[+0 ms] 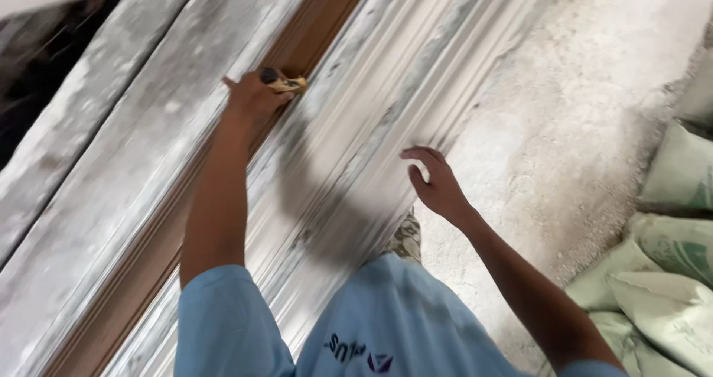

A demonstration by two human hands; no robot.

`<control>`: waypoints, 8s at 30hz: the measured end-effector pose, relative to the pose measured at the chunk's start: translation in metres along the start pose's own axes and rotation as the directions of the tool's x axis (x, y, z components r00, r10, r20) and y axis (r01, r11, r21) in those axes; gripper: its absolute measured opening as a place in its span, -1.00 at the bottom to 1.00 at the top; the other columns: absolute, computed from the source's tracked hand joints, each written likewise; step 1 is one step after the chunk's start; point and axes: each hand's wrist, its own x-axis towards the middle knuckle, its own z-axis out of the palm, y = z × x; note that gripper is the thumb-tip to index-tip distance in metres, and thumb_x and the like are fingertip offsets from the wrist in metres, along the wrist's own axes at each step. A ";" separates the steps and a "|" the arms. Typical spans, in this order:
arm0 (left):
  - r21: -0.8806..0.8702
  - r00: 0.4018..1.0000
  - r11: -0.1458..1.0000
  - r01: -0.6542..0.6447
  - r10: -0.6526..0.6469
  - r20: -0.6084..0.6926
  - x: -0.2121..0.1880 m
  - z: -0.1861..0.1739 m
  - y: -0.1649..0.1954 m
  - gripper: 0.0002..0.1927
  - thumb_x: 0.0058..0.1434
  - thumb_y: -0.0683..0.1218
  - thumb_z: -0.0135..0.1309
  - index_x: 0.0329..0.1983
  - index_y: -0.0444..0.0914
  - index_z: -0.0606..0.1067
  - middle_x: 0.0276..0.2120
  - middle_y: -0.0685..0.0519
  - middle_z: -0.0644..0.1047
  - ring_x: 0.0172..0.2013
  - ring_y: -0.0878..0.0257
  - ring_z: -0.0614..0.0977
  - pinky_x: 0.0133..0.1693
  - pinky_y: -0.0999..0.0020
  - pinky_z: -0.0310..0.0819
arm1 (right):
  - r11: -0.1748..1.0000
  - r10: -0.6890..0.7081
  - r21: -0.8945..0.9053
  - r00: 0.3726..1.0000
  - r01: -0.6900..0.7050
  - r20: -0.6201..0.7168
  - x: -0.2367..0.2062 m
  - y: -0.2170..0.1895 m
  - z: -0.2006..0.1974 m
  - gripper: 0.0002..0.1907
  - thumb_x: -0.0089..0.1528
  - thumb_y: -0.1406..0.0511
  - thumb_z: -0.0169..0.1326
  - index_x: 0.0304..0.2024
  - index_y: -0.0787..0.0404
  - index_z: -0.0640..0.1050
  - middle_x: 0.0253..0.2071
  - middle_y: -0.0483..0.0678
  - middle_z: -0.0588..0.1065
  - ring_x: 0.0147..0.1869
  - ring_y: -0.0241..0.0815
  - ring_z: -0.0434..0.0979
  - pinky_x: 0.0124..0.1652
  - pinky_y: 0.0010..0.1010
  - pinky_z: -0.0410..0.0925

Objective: The person dips a brush into a container of brown stain and brushes the stain along the grooved face of a long plaster cornice molding, working along its length. They then carry a stained mixing bowl across the workshop, scoop water into a pink cup, and scoop gypsum powder from a bag into the bowl.

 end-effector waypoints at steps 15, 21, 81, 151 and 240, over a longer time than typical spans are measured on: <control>0.029 0.954 0.964 0.264 -0.266 0.138 -0.381 -0.092 -0.208 -0.62 0.13 0.12 0.27 0.05 0.14 0.59 0.00 0.13 0.63 0.22 0.01 0.49 0.18 -0.76 -0.45 | 0.982 -0.178 0.086 0.972 0.166 0.156 -0.168 -0.194 0.186 -0.75 0.35 0.39 0.00 0.07 0.20 0.54 0.10 0.01 0.53 0.23 -0.04 0.52 0.14 -0.26 0.40; -0.024 0.907 0.908 0.419 -0.417 0.055 -0.595 -0.123 -0.335 -0.66 0.14 0.13 0.26 0.00 0.14 0.60 0.02 0.18 0.63 0.24 0.06 0.50 0.30 -0.63 -0.47 | 0.982 -0.177 0.114 0.945 0.151 0.274 -0.230 -0.265 0.328 -0.74 0.39 0.38 -0.01 0.13 0.23 0.51 0.11 0.02 0.55 0.16 -0.18 0.54 0.12 -0.30 0.39; -0.521 0.568 0.795 0.311 -0.595 -0.569 -0.509 -0.069 -0.318 -0.54 0.21 0.12 0.12 0.11 -0.18 0.56 -0.37 -0.14 0.67 -0.32 -0.05 0.75 -0.22 0.07 0.62 | 0.974 -0.058 0.225 0.917 -0.035 0.395 -0.158 -0.206 0.320 -0.69 0.45 0.32 -0.02 0.21 0.30 0.48 0.11 0.01 0.55 0.08 -0.35 0.51 0.06 -0.45 0.38; -0.478 0.872 0.830 0.289 -0.434 -0.226 0.977 0.149 0.486 -0.60 0.44 0.12 -0.04 0.16 -0.23 0.45 -0.49 -0.08 0.61 -0.59 0.09 0.64 -0.52 0.17 0.59 | 0.956 0.207 0.153 0.946 -0.250 0.250 0.871 0.493 -0.500 -0.64 0.40 0.34 -0.05 0.24 0.30 0.44 0.25 0.08 0.47 0.32 -0.10 0.45 0.17 -0.30 0.37; 0.181 0.647 0.622 0.762 -0.714 -0.267 -0.966 -0.172 -0.646 -0.39 0.31 0.14 0.04 0.42 0.43 0.22 0.08 0.23 0.54 -0.15 0.25 0.68 0.00 -0.16 0.33 | 0.868 -0.347 0.085 0.476 0.490 0.808 -0.219 -0.483 0.689 -0.71 0.31 0.33 0.06 0.09 0.17 0.54 0.12 0.00 0.57 -0.06 -0.11 0.52 -0.30 -0.36 0.39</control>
